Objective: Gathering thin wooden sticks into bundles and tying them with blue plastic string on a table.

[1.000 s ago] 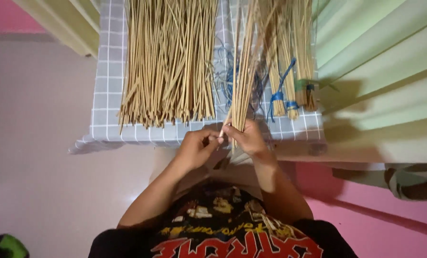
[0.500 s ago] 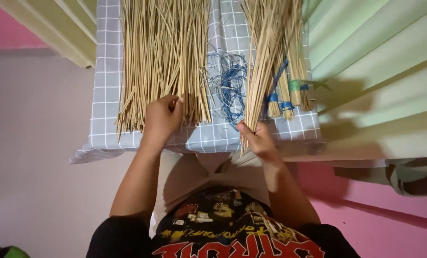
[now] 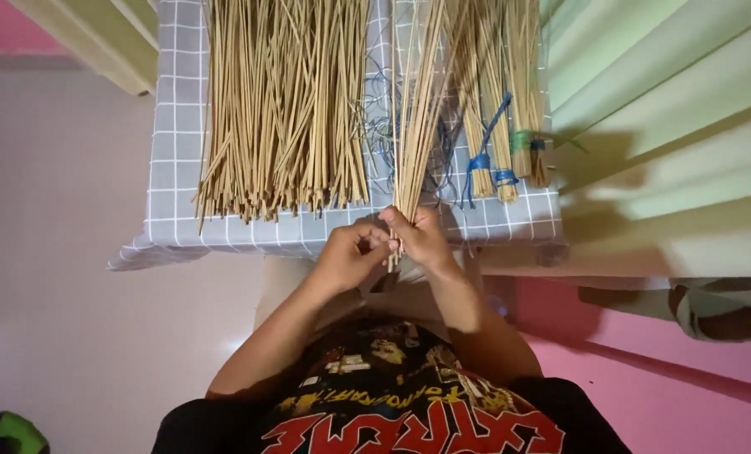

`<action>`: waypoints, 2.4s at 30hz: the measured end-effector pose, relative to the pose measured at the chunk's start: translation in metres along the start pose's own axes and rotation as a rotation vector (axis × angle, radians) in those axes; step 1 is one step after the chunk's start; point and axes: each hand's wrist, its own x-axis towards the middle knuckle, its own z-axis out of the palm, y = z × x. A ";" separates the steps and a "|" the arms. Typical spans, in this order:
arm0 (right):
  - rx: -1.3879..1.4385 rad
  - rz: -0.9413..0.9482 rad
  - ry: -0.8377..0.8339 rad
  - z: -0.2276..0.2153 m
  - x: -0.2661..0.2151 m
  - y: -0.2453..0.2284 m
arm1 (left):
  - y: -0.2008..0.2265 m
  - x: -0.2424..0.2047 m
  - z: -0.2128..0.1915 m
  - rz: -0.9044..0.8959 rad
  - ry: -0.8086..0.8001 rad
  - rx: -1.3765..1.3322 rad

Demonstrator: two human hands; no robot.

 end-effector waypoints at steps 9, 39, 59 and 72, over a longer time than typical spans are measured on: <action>-0.271 -0.064 0.049 -0.044 0.002 0.005 | -0.002 0.012 -0.064 0.100 0.328 0.135; -0.186 0.013 0.180 -0.044 0.009 0.057 | -0.012 0.007 -0.054 0.096 0.176 -0.073; -0.101 0.010 0.042 0.002 -0.009 0.020 | 0.027 -0.016 -0.025 0.176 0.058 0.253; -0.346 -0.057 0.163 -0.024 -0.005 -0.022 | 0.048 0.007 -0.114 0.164 0.521 0.618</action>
